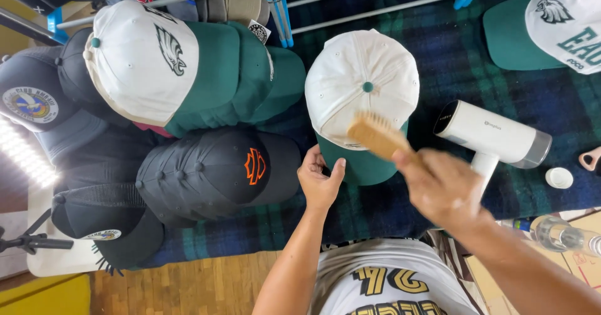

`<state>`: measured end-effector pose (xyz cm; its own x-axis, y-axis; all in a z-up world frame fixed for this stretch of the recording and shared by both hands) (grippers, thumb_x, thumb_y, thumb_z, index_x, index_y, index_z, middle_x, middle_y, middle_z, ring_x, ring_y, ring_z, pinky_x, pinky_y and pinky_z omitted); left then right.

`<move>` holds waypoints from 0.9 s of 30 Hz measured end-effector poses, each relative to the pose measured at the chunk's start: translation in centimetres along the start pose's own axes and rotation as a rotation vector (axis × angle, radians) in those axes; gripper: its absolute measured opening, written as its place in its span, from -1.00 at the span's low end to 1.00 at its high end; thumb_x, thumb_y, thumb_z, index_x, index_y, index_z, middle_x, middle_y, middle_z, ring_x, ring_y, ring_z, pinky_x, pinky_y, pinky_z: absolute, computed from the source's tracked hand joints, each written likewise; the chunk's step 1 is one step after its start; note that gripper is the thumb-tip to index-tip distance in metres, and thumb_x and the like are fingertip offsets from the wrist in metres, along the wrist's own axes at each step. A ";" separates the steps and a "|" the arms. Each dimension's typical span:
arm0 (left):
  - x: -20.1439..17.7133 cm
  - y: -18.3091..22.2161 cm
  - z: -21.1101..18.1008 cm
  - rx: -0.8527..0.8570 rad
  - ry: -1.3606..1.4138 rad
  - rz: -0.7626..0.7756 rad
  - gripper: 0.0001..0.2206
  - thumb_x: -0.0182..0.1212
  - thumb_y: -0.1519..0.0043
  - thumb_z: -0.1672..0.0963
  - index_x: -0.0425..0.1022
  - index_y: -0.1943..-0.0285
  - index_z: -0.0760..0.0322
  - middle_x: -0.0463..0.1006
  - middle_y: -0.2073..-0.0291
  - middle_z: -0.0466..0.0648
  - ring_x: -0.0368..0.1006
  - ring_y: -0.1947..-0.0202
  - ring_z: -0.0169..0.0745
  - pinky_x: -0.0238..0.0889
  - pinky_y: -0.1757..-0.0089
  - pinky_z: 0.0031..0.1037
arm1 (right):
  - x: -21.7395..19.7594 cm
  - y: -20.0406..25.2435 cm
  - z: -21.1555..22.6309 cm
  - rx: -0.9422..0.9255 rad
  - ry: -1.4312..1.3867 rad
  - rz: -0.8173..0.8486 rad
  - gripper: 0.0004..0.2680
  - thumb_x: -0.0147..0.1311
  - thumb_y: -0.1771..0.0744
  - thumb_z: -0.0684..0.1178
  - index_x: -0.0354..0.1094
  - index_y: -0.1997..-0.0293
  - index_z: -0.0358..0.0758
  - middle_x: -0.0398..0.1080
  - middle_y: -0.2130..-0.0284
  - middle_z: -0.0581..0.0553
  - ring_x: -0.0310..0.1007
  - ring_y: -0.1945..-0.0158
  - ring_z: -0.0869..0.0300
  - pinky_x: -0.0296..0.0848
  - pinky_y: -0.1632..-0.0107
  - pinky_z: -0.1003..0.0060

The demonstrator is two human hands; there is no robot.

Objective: Steaming and brushing baseball caps to clean or reshape them.

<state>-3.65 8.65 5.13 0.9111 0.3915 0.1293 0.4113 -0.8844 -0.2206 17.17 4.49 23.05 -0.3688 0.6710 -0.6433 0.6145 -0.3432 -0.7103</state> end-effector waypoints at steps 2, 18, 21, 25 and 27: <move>0.1 -0.3 -0.5 -0.001 0.004 -0.005 -0.67 0.44 -0.06 0.20 0.56 0.00 0.44 0.56 0.62 0.00 0.47 0.52 -0.38 0.40 0.34 -0.50 | 0.6 0.4 1.7 0.045 -0.055 -0.033 -0.78 0.03 -0.33 -0.24 0.57 -0.01 -0.20 0.32 0.46 -0.14 0.26 0.57 0.14 0.32 0.48 0.35; 0.0 -0.2 0.3 0.010 0.014 0.018 -0.67 0.43 -0.07 0.19 0.55 -0.01 0.42 0.55 0.63 -0.02 0.43 0.57 -0.42 0.36 0.39 -0.54 | 3.0 -15.6 -1.5 0.184 0.049 0.449 -0.72 0.02 -0.31 0.00 0.53 -0.02 0.46 0.23 0.66 0.08 0.37 0.70 0.16 0.34 0.57 0.22; 0.7 -0.1 -1.6 -0.063 -0.111 0.055 -0.57 0.36 -0.15 0.04 0.48 -0.08 0.45 0.36 0.57 -0.25 0.22 0.51 -0.53 0.14 0.47 -0.61 | 8.7 -16.5 -8.7 0.564 -0.149 1.150 -0.71 -0.24 -0.46 0.25 0.36 -0.31 0.49 0.56 0.28 -0.22 0.52 0.14 -0.17 0.50 0.22 -0.08; 0.7 -0.2 -1.4 -0.053 -0.112 0.059 -0.59 0.37 -0.15 0.07 0.48 -0.07 0.46 0.37 0.54 -0.24 0.22 0.49 -0.51 0.14 0.46 -0.59 | 12.2 -15.7 -13.9 0.831 -0.423 1.120 -0.76 -0.06 -0.46 0.08 0.49 -0.24 0.23 0.39 0.43 -0.20 0.14 0.48 0.07 0.13 0.37 0.07; 0.6 -0.1 -0.9 -0.072 -0.110 0.052 -0.54 0.38 -0.14 0.04 0.48 -0.11 0.48 0.37 0.54 -0.24 0.23 0.47 -0.50 0.15 0.46 -0.58 | 13.4 -13.9 -16.0 0.950 -0.488 1.060 -0.76 -0.05 -0.47 0.08 0.43 -0.28 0.09 0.51 0.05 -0.22 0.48 0.03 0.02 0.32 0.06 0.06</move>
<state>-3.19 8.70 6.12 0.9301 0.3671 0.0114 0.3644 -0.9185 -0.1534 14.84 28.81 28.91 -0.3627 -0.3674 -0.8564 0.1407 -0.9301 0.3394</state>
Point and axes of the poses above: each hand's wrist, its own y-axis away from the middle knuckle, its own x-axis out of the palm, z = x × y, the point moved 10 cm from there along -y, towards the middle knuckle
